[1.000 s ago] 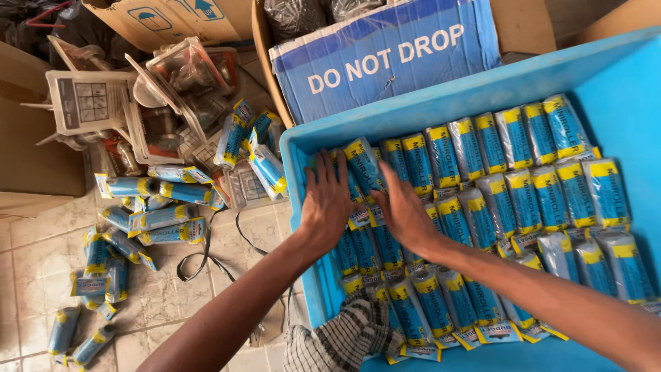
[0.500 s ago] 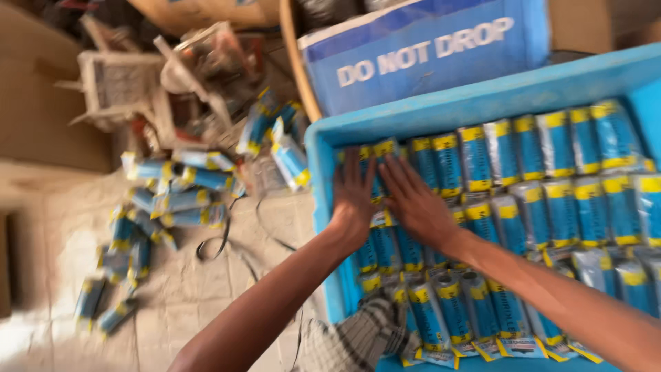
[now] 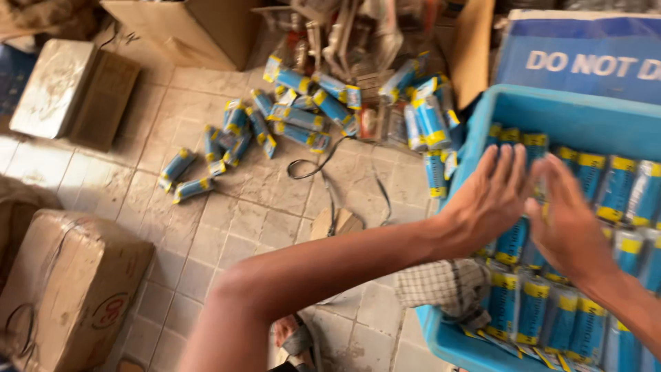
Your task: The person organizes blue paint rollers by wiping them with a cloth and placing them in a blue crate.
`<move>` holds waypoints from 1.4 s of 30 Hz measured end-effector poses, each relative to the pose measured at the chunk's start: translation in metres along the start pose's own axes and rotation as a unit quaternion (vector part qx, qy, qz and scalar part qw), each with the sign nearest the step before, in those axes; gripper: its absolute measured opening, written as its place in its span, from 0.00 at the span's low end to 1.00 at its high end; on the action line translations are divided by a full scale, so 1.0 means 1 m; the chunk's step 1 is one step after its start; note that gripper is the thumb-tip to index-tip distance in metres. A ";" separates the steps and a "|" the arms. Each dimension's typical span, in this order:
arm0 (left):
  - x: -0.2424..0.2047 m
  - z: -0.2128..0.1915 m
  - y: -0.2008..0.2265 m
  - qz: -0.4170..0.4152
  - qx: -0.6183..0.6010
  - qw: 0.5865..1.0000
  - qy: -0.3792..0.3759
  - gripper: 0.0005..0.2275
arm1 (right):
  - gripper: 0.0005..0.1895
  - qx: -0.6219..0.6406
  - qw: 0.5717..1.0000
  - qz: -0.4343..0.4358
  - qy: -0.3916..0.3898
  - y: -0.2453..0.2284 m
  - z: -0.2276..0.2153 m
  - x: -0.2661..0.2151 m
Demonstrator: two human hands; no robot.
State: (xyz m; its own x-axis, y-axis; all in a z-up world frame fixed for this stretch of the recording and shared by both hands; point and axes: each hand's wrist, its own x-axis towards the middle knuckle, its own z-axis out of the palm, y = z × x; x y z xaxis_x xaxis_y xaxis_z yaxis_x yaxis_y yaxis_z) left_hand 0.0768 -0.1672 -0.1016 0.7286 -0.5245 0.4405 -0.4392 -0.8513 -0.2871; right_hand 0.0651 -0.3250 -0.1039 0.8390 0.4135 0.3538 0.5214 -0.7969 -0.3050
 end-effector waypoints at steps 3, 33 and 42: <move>-0.043 -0.109 -0.085 0.078 -0.047 0.990 0.106 0.12 | 0.20 0.034 0.997 -0.040 0.063 -0.050 -0.041 0.009; -0.274 0.202 -0.377 -0.070 -0.085 0.992 -0.067 0.26 | 0.23 -0.120 0.983 -0.127 -0.064 -0.223 0.415 0.209; -0.260 0.135 -0.349 -0.017 -0.147 0.986 0.075 0.16 | 0.18 -0.140 0.940 -0.309 -0.015 -0.217 0.243 0.196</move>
State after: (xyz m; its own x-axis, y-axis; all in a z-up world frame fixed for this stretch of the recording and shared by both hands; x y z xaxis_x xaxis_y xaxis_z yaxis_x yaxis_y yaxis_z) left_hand 0.1111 0.2683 -0.2308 0.6690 -0.4734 0.5730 -0.5653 -0.8246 -0.0214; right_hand 0.1541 0.0359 -0.1838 0.3944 0.8449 0.3614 0.8534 -0.4826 0.1970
